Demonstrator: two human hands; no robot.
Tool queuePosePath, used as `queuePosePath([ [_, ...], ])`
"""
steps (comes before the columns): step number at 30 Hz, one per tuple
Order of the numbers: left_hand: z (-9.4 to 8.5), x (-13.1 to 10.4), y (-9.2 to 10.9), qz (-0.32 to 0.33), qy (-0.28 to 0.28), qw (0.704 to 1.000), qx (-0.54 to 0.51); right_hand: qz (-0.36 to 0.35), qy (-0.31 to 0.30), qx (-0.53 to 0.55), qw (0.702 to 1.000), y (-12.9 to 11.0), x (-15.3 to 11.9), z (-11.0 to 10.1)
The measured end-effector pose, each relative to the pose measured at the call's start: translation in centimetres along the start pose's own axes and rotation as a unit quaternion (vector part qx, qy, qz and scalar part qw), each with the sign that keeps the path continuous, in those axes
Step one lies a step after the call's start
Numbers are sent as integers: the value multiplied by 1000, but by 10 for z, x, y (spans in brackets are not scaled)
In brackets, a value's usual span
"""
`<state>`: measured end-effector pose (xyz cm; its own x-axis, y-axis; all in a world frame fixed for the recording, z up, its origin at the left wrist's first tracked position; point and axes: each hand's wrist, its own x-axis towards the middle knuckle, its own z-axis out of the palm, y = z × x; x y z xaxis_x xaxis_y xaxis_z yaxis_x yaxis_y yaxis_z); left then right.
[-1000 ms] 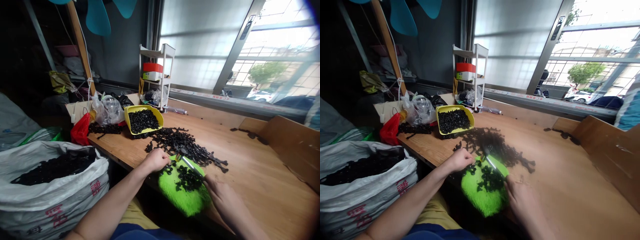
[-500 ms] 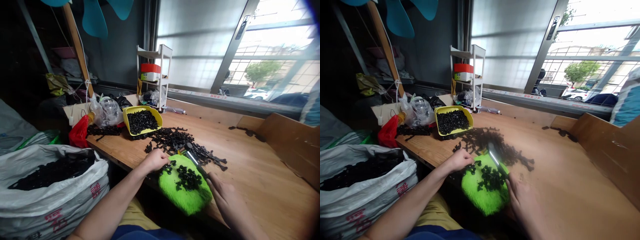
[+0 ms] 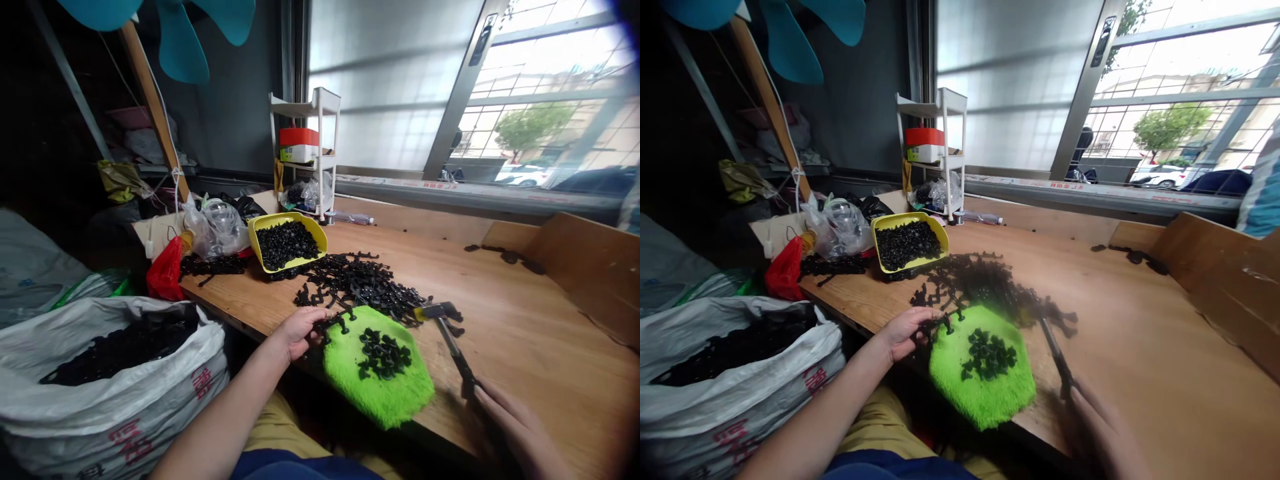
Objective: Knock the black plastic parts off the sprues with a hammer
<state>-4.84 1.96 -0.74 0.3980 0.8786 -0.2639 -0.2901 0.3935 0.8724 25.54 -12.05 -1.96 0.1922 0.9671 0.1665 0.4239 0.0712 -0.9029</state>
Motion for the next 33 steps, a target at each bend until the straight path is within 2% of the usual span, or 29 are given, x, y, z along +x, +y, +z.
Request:
queuePosePath([
  [1, 0, 0, 1, -6, -4, 1000, -22, 39, -32, 75, 996, 4, -1, 1],
  [3, 1, -1, 2, -21, 2, 998, -59, 102, -83, 206, 970, 14, -2, 3],
  [8, 7, 0, 2, -33, 45, 994, -95, 146, -72, 308, 937, 30, 0, 2],
  [16, 21, 9, 0, 36, -4, 998, -46, 130, -38, 366, 921, 36, -5, 5],
  [18, 27, 16, 1, 45, 12, 998, -40, 121, -36, 373, 919, 39, -5, 6],
  [23, 39, 31, 4, 64, 98, 993, -31, 113, -37, 378, 918, 43, -4, 5],
  [33, 54, 31, -3, 44, 109, 993, -24, 109, -31, 351, 930, 27, -8, 3],
])
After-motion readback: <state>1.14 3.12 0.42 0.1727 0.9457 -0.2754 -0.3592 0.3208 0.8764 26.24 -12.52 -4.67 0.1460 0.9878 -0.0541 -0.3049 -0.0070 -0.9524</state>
